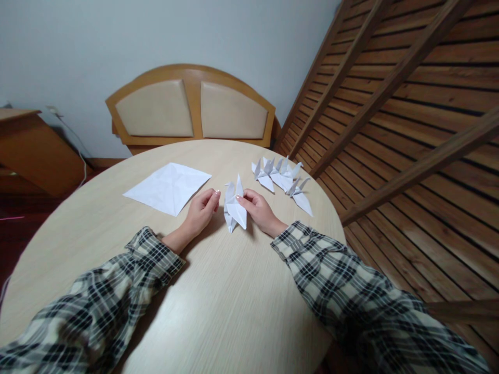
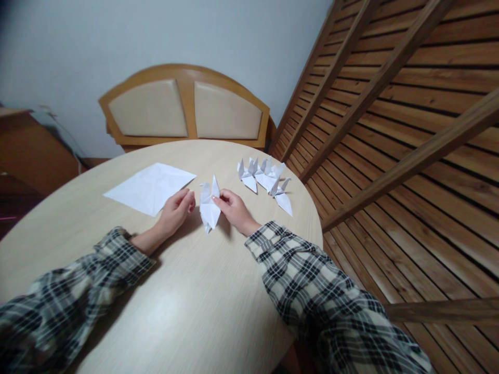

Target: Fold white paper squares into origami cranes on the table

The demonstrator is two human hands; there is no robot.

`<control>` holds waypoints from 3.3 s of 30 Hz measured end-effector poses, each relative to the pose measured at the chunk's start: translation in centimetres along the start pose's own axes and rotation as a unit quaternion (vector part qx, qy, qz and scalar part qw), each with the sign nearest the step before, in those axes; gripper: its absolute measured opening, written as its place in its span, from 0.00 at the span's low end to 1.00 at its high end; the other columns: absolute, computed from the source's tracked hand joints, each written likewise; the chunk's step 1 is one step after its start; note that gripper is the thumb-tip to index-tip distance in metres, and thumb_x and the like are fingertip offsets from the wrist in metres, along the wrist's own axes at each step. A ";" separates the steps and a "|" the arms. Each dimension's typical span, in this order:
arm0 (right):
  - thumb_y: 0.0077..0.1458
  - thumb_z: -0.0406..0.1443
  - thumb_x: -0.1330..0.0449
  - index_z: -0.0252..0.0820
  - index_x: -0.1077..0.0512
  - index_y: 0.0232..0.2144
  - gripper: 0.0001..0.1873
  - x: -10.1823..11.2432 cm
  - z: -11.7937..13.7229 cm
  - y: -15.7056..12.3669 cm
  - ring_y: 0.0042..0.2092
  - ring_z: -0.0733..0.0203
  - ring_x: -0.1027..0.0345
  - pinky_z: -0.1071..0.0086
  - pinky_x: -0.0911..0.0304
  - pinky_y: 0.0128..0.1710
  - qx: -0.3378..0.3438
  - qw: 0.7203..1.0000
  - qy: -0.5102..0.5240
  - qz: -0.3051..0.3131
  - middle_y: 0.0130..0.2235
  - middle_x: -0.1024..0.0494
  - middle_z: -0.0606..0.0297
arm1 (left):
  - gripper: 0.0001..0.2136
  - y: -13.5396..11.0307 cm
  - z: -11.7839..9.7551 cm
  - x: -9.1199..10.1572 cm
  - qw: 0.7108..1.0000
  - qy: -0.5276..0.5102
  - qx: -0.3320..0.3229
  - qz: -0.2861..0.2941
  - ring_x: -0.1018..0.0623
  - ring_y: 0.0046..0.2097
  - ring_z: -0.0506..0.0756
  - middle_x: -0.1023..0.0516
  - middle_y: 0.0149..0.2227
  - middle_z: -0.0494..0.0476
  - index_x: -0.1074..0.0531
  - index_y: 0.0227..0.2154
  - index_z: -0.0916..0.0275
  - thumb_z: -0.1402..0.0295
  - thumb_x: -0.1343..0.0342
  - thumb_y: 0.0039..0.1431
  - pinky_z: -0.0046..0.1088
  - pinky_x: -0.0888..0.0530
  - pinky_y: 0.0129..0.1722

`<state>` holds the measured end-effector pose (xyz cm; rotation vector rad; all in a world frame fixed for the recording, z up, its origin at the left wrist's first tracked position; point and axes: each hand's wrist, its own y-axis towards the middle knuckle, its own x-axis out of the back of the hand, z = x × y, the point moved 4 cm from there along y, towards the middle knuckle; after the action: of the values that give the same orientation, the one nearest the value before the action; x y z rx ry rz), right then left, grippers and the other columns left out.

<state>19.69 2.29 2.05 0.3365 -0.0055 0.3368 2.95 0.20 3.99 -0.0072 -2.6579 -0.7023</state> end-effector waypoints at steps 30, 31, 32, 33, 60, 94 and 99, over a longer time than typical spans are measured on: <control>0.61 0.57 0.52 0.41 0.24 0.33 0.29 0.8 -1.0 0.4 0.42 0.60 0.34 0.62 0.42 0.49 0.016 0.992 -0.121 -0.011 0.37 0.27 0.61 | 0.12 0.3 0.5 -0.4 0.998 -0.053 0.043 -0.001 0.34 0.27 0.50 0.34 0.24 0.50 0.36 0.26 0.60 0.63 0.55 0.66 0.27 0.33 0.28; 0.60 0.57 0.51 0.42 0.25 0.33 0.28 0.7 -1.0 0.4 0.42 0.60 0.35 0.62 0.42 0.49 0.014 0.993 -0.117 -0.008 0.37 0.27 0.61 | 0.12 0.3 0.7 -0.5 0.997 -0.060 0.044 0.006 0.34 0.27 0.50 0.34 0.25 0.50 0.36 0.27 0.61 0.63 0.54 0.65 0.26 0.33 0.27; 0.60 0.57 0.50 0.42 0.25 0.32 0.27 0.6 -1.0 0.4 0.41 0.60 0.35 0.63 0.42 0.48 0.012 0.994 -0.111 -0.010 0.36 0.27 0.62 | 0.11 0.3 0.9 -0.6 0.996 -0.069 0.048 0.015 0.33 0.26 0.50 0.33 0.25 0.50 0.35 0.28 0.61 0.63 0.54 0.65 0.26 0.33 0.26; 0.59 0.56 0.48 0.42 0.26 0.30 0.26 0.7 -1.1 0.4 0.40 0.60 0.35 0.64 0.41 0.46 0.007 0.995 -0.099 -0.017 0.35 0.28 0.63 | 0.10 0.2 1.1 -0.8 0.995 -0.077 0.054 0.027 0.33 0.26 0.50 0.33 0.25 0.50 0.34 0.29 0.61 0.63 0.53 0.64 0.25 0.33 0.25; 0.48 0.52 0.36 0.41 0.25 0.35 0.22 0.1 -1.4 0.2 0.35 0.61 0.34 0.66 0.39 0.37 -0.101 0.987 0.099 -0.074 0.34 0.22 0.62 | 0.08 0.3 1.7 -1.1 0.995 -0.034 0.063 0.064 0.35 0.24 0.50 0.32 0.23 0.51 0.30 0.28 0.63 0.66 0.52 0.55 0.25 0.37 0.24; 0.48 0.58 0.38 0.41 0.29 0.30 0.25 0.2 -2.5 0.1 0.30 0.61 0.38 0.68 0.45 0.31 -0.112 0.988 0.083 -0.071 0.28 0.27 0.66 | 0.19 0.0 2.1 -2.0 0.985 -0.064 0.092 0.128 0.37 0.23 0.49 0.36 0.22 0.48 0.33 0.27 0.62 0.52 0.53 0.63 0.25 0.39 0.21; 0.47 0.58 0.38 0.41 0.29 0.29 0.25 0.4 -2.9 0.2 0.29 0.63 0.39 0.68 0.47 0.30 -0.117 0.984 0.106 -0.082 0.28 0.28 0.67 | 0.21 0.1 2.5 -2.1 0.977 -0.078 0.129 0.151 0.37 0.21 0.48 0.36 0.21 0.48 0.33 0.27 0.63 0.48 0.53 0.61 0.24 0.40 0.19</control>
<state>19.84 3.51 -0.63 0.0664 0.1887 0.2051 4.03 1.63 1.27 -0.4014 -2.7891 -0.2657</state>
